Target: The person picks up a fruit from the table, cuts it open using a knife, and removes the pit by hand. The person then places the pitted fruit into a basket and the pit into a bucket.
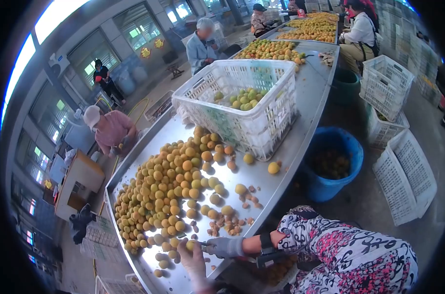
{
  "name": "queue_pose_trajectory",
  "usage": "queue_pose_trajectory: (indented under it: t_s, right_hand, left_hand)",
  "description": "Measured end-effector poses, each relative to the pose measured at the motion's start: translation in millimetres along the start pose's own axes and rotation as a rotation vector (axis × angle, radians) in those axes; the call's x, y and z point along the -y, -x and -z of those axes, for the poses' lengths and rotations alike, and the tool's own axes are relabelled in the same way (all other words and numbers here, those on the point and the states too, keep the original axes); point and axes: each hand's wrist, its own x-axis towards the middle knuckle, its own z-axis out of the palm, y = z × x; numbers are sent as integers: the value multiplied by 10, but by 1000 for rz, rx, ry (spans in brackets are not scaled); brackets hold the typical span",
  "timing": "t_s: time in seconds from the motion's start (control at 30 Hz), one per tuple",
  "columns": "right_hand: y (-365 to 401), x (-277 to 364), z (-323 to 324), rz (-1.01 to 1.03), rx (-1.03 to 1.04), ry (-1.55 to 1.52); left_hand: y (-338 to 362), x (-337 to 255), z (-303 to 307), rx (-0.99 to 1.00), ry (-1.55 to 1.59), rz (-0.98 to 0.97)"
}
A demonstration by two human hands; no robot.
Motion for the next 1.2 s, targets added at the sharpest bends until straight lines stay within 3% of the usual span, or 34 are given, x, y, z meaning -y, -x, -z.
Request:
queue_pose_trajectory:
  t_s: [0.13, 0.2, 0.27, 0.4, 0.47, 0.5, 0.53, 0.6, 0.67, 0.8, 0.9, 0.97, 1.07, 1.2]
  right_hand:
    - [55, -3, 26, 14, 16, -16]
    - [40, -23, 32, -6, 23, -20]
    - [46, -21, 32, -26, 28, -25]
    - [-55, -153, -63, 98, -71, 107]
    - [-72, -186, -55, 178, -138, 210]
    - [39, -58, 19, 203, -135, 206]
    - [102, 8, 57, 229, -133, 202]
    - [49, 55, 147, 225, -228, 29]
    - [80, 178, 300, 84, -283, -229]
    - [123, 271, 366, 2, -92, -268]
    - [140, 173, 360, 4, -26, -345]
    - [161, 131, 376, -41, 131, -472]
    - [242, 142, 386, -78, 236, -596]
    - [139, 35, 302, -128, 231, -631]
  left_hand:
    - [-56, 246, 17, 38, 20, -13]
    - [-74, 287, -19, -71, -237, -209]
    - [-31, 273, -53, -106, -258, -142]
    - [-54, 264, -89, -148, -316, -199]
    - [-187, 508, -39, -150, -197, -232]
    - [-130, 233, -49, -166, 20, -84]
    - [-185, 273, -7, -200, 153, -121]
    - [-197, 209, 16, -205, 193, -154]
    - [-27, 85, -104, -151, -55, -260]
    - [121, 82, -291, -53, -302, -445]
    - [154, 88, -281, 2, -261, -445]
    - [190, 71, -236, 38, -263, -450]
    - [217, 103, -156, 105, -435, -366]
    - [219, 184, -126, 124, -321, -338]
